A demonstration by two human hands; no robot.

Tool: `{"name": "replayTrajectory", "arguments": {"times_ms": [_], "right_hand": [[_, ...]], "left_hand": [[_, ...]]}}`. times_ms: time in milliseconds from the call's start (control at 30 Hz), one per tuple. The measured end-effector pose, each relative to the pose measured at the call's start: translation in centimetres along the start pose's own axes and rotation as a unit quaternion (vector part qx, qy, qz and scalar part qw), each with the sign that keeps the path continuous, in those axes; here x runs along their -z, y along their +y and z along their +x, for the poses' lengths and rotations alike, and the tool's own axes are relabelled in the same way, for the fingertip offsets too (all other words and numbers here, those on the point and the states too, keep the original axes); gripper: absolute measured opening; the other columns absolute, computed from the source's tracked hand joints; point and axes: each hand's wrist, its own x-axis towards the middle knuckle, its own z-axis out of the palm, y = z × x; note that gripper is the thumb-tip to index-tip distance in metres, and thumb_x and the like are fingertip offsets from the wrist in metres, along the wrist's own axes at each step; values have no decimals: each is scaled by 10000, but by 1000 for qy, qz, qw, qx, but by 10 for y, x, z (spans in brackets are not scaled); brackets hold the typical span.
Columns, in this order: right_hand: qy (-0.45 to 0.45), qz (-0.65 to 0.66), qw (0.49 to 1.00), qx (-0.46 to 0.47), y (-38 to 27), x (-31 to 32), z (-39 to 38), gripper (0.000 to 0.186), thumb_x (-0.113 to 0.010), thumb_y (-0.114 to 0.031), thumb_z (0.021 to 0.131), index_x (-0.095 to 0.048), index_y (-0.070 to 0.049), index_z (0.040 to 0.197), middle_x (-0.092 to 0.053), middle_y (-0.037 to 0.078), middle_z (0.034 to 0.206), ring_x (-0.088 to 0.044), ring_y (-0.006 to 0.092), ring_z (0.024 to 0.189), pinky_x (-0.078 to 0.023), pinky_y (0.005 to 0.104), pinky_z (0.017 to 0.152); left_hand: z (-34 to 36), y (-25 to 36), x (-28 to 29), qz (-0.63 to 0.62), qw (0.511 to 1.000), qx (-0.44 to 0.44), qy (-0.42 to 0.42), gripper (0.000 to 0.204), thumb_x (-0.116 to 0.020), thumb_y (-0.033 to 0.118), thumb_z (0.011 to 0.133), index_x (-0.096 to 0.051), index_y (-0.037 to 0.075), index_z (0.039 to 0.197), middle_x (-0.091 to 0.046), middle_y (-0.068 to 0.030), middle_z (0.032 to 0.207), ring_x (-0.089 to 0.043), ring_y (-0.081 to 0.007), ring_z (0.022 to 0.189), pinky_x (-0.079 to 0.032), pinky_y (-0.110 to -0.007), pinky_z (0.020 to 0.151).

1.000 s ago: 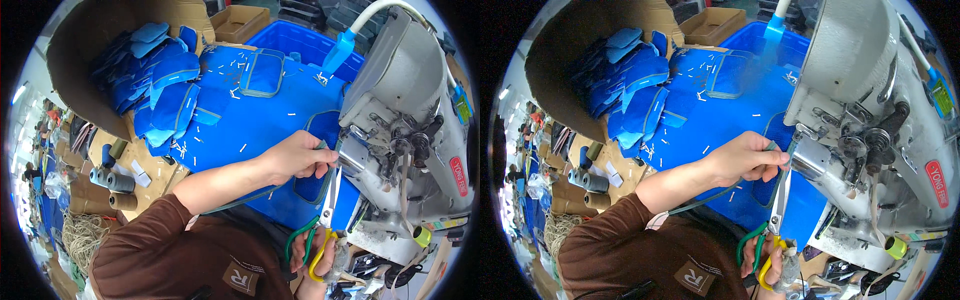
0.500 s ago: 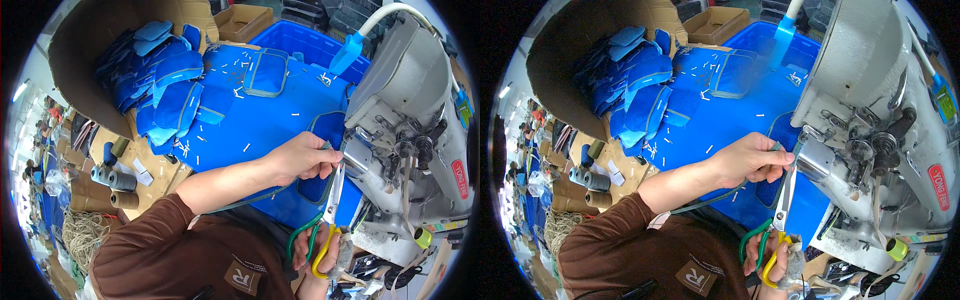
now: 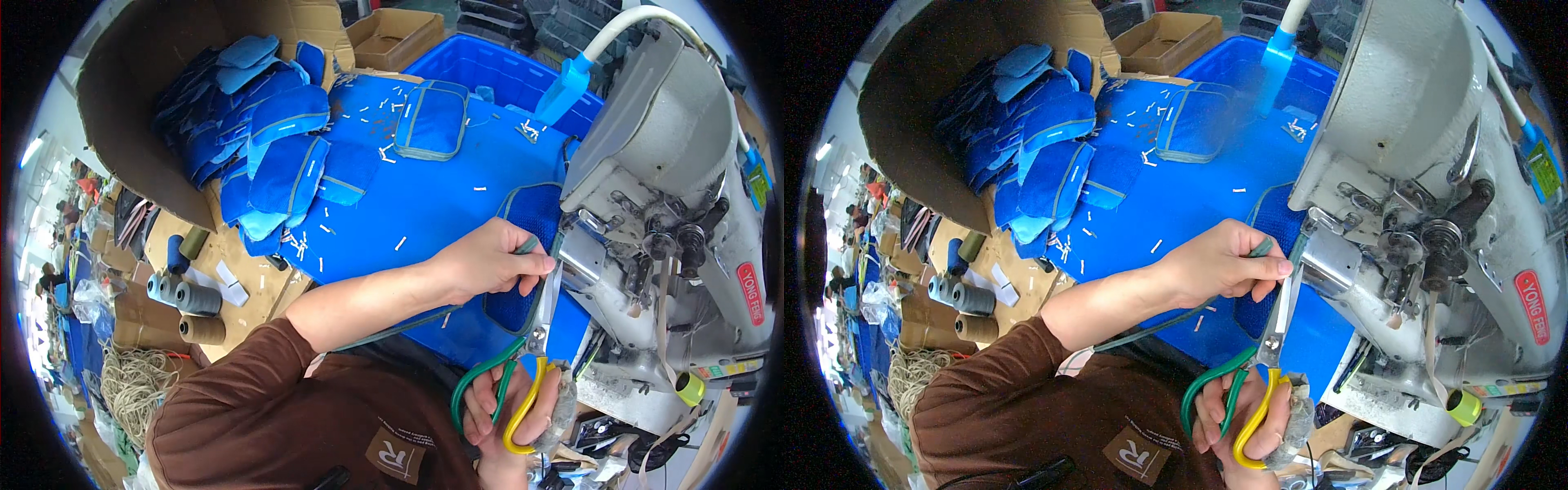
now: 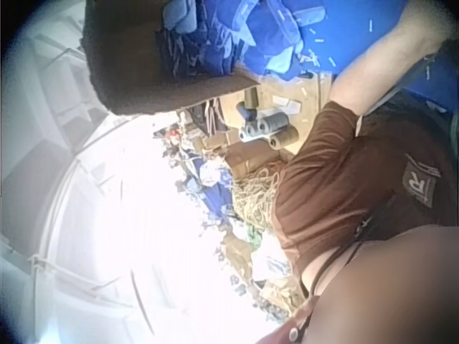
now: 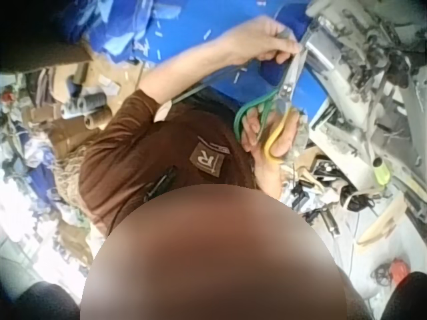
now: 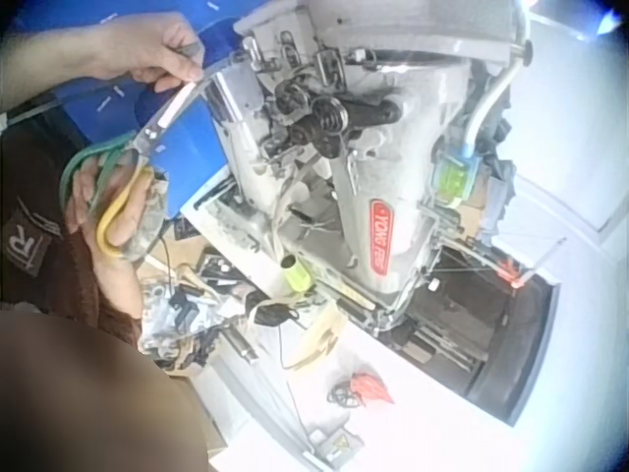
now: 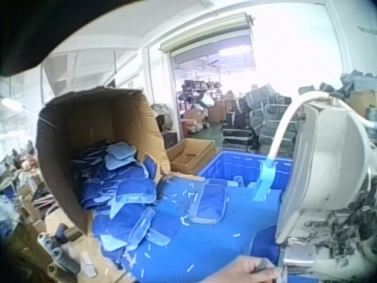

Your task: Sewing blue fabric or leather pieces using an industrial sewing machine.

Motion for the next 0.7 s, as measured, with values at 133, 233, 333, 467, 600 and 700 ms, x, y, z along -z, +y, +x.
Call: {"name": "replayTrajectory", "arguments": {"times_ms": [133,233,333,467,600,700], "right_hand": [[-2,43,999,-8,0,-3,1,771,-275,-791,933,-522,-61,962,-436,44,611,-387,130,388,-305,255,307],[35,40,998,-19,2,-11,-5,771,-273,-794,931,-530,-69,969,-434,44,611,-394,130,398,-302,257,311],[18,9,1000,-16,0,-10,-3,763,-273,-794,931,-534,-78,967,-433,41,614,-397,129,403,-305,257,312],[-16,50,999,5,-9,0,15,784,-285,-780,940,-537,-38,982,-447,51,626,-392,141,405,-324,256,315],[-36,74,997,-12,-13,-2,18,788,-287,-781,940,-537,-35,986,-455,59,638,-398,140,408,-336,261,316],[-38,115,992,-29,-16,-3,13,827,-306,-805,918,-546,-20,1016,-465,74,649,-426,155,419,-349,279,315]], "left_hand": [[1,2,2,-1,1000,-4,-10,180,-645,184,978,-673,40,872,-616,-27,664,-382,-27,484,-240,-212,428],[1,2,4,-1,1000,2,-20,182,-645,188,978,-672,41,873,-610,-23,660,-383,-27,483,-240,-213,426],[2,1,6,9,1000,0,-23,188,-647,194,979,-671,42,872,-605,-14,658,-398,-28,493,-253,-210,434],[5,-3,7,23,999,-2,-37,196,-634,208,993,-672,48,888,-592,6,668,-426,-25,535,-276,-197,467],[7,-1,9,46,997,2,-59,205,-610,215,1013,-671,53,904,-590,19,694,-453,-24,583,-299,-184,501],[7,0,11,76,996,-18,-53,213,-668,239,976,-665,40,898,-588,8,682,-497,-45,606,-364,-215,522]]}}
